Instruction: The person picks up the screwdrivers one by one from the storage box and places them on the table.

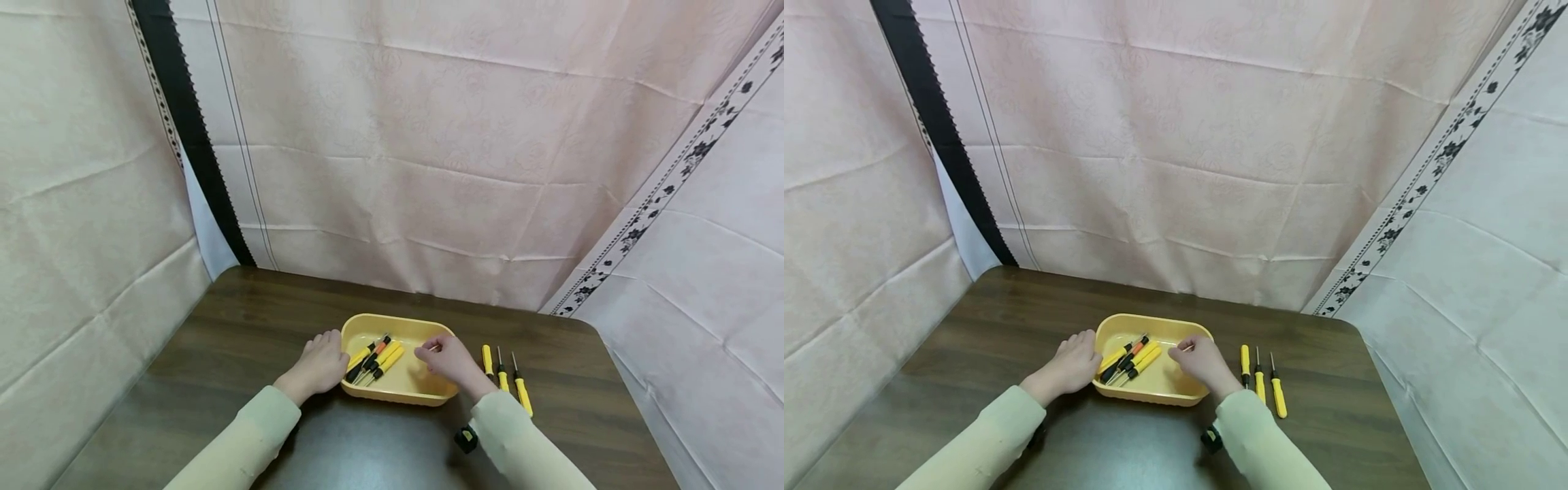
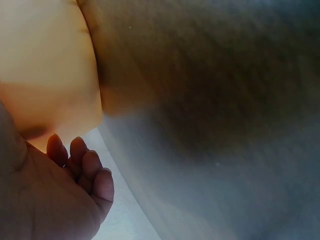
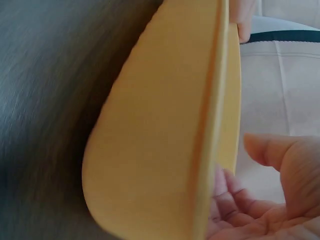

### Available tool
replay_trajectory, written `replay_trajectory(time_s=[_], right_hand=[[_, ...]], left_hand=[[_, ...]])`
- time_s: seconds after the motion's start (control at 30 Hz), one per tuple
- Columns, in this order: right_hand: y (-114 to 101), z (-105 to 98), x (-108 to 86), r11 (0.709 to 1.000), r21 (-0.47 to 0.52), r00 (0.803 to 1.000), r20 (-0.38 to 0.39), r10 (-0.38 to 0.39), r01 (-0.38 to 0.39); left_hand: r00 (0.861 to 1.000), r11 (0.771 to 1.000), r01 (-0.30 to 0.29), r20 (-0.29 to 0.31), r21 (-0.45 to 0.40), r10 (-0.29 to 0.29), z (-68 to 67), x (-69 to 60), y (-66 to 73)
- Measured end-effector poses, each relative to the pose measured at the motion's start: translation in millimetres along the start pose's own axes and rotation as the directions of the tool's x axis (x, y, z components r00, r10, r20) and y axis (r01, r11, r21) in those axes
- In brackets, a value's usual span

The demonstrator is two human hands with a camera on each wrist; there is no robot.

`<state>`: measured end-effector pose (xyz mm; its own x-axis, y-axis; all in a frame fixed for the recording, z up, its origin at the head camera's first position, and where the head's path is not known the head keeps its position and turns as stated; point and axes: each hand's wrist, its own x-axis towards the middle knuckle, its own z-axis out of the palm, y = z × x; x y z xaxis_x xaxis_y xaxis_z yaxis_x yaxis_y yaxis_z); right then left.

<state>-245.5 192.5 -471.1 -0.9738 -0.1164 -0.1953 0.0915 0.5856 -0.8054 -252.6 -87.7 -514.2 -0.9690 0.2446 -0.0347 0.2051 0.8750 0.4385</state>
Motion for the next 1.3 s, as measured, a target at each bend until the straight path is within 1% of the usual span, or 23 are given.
replay_trajectory(time_s=[0.13, 0.23, 0.37, 0.5, 0.57, 0.73, 0.97, 1.17, 1.3], right_hand=[[-1, 12, 3.9, 0.999, -0.023, 0.999, 0.040, 0.036, -0.035], [-2, 19, 6.6, 0.998, -0.041, 0.997, 0.056, 0.057, -0.055], [-3, 24, 10.8, 0.995, -0.075, 0.995, 0.075, 0.073, -0.067], [-1, 27, 15.8, 0.993, -0.079, 0.992, 0.089, 0.089, -0.082], [1, 29, 18.3, 0.993, -0.085, 0.992, 0.087, 0.095, -0.088], [3, 38, 22.9, 0.992, -0.104, 0.994, 0.073, 0.079, -0.071], [-1, 51, 27.6, 0.980, -0.195, 0.996, 0.060, 0.061, -0.048], [-3, 56, 28.4, 0.976, -0.215, 0.998, 0.040, 0.049, -0.039], [-3, 59, 27.9, 0.974, -0.222, 0.998, 0.028, 0.048, -0.041]], left_hand=[[1.000, 1.000, -0.003, 0.001, -0.013, 0.003, 0.6, -0.5, -0.3], [1.000, 1.000, -0.006, -0.001, -0.014, 0.006, 0.0, -0.8, -0.2], [1.000, 1.000, -0.006, -0.005, -0.019, 0.006, -1.3, -1.0, 0.4], [1.000, 1.000, -0.003, -0.001, -0.017, 0.003, -0.4, -0.3, 0.3], [1.000, 1.000, 0.001, 0.003, -0.017, -0.001, 0.2, 0.2, 0.3], [1.000, 1.000, 0.010, 0.011, -0.016, -0.010, 0.2, 0.0, 0.7], [1.000, 1.000, 0.001, 0.007, -0.017, -0.001, -1.1, -1.5, 1.1], [1.000, 1.000, -0.013, -0.003, -0.016, 0.012, 0.2, -0.3, 0.4], [1.000, 1.000, -0.010, -0.007, -0.013, 0.010, 0.0, -1.0, 0.2]])
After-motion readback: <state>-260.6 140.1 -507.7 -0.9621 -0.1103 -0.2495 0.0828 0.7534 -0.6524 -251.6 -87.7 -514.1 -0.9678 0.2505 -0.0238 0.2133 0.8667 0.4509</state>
